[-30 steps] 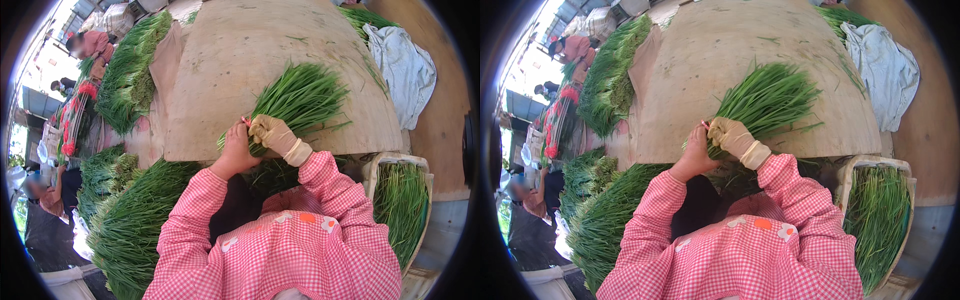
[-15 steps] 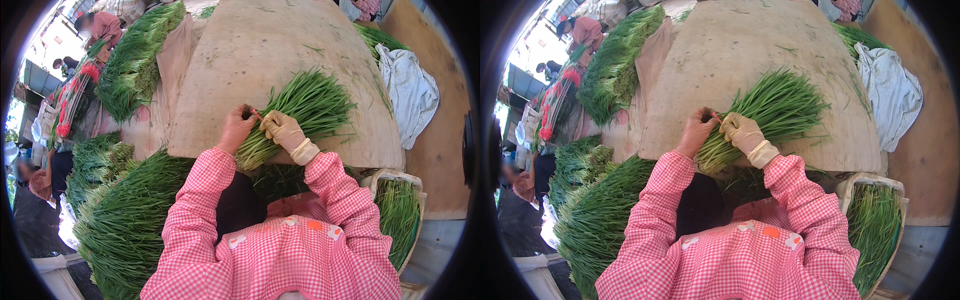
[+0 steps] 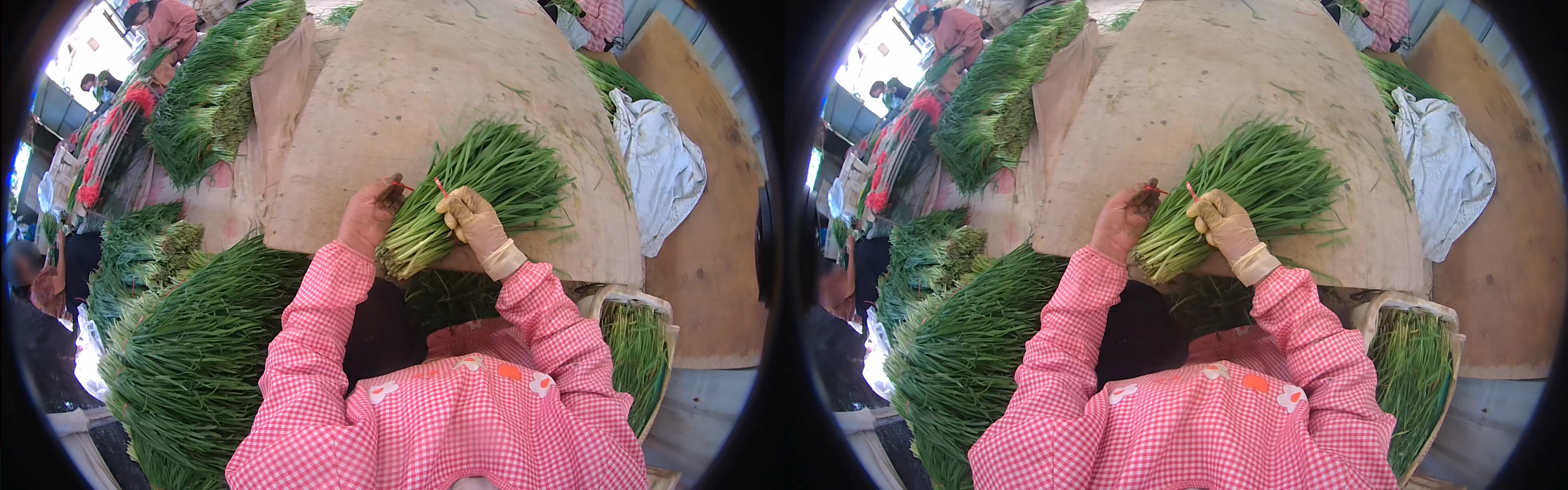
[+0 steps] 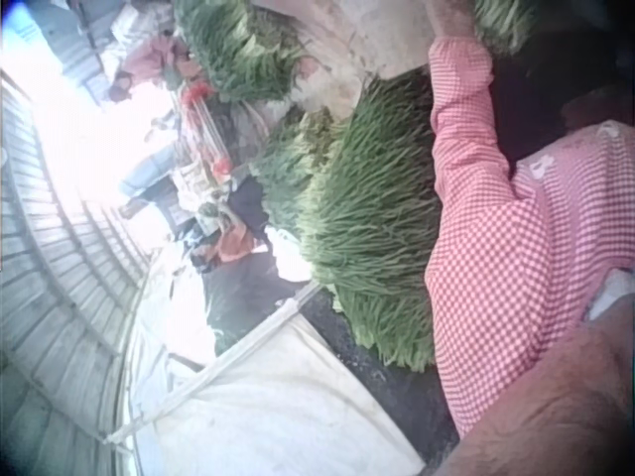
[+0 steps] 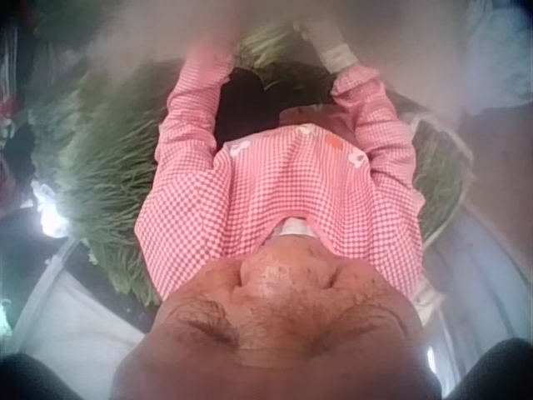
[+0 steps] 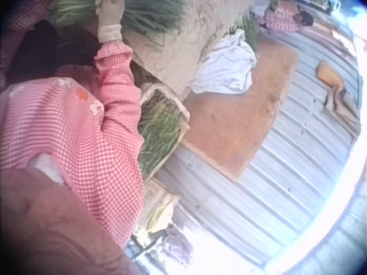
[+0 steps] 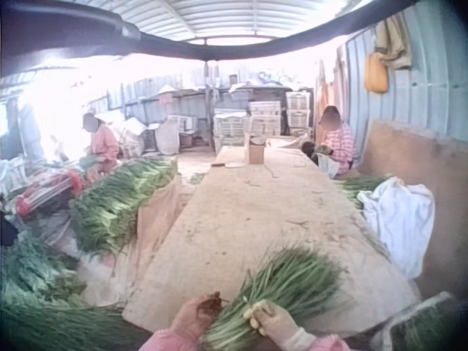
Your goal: The person sorts bunches of chives by hand, removes yellowed leaves, aligns the stems, ties the bunch with a red string, and places it into a plastic crate.
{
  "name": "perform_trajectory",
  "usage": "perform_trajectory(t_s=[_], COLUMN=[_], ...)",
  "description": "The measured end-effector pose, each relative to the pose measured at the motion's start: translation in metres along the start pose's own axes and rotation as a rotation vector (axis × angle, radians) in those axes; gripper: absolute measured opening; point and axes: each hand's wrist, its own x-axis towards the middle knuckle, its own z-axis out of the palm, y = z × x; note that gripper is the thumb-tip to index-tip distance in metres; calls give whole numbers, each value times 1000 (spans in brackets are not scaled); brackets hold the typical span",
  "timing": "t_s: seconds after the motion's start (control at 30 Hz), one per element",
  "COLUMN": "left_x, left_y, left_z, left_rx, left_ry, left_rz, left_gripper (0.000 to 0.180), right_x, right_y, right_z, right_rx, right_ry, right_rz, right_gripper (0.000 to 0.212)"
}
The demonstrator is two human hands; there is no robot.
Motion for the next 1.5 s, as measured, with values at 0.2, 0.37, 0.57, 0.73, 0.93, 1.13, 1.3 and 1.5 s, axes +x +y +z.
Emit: perform_trajectory(t_s=[0.2, 0.37, 0.57, 0.73, 0.93, 1.13, 1.3, 1.5], left_x=[-31, -47, -47, -52, -47, -26, -12, 6], left_y=[-15, -26, -42, -51, -27, 13, 1, -18], left_z=[28, 41, 22, 22, 26, 26, 16, 6], left_rx=[1467, 1933, 2055, 2010, 1764, 1040, 980, 915], left_ry=[-221, -304, -302, -333, -324, -342, -221, -131], left_rz=[398, 481, 571, 721, 462, -66, 166, 332], left_gripper=[36, 62, 80, 76, 58, 46, 29, 2], right_x=[-3, -12, -7, 17, 26, 22, 18, 15], right_y=[1, 8, -1, -11, -15, -11, -10, -13], right_z=[-1, 6, 17, 3, 2, -1, -3, 5], right_rx=[-50, -534, -865, -603, -604, -479, -357, -353], right_ry=[37, 54, 50, -6, -43, -53, -111, -112], right_rz=[-55, -355, -389, 169, 294, 256, 179, 164], right_gripper=[24, 24, 19, 21, 21, 19, 21, 18])
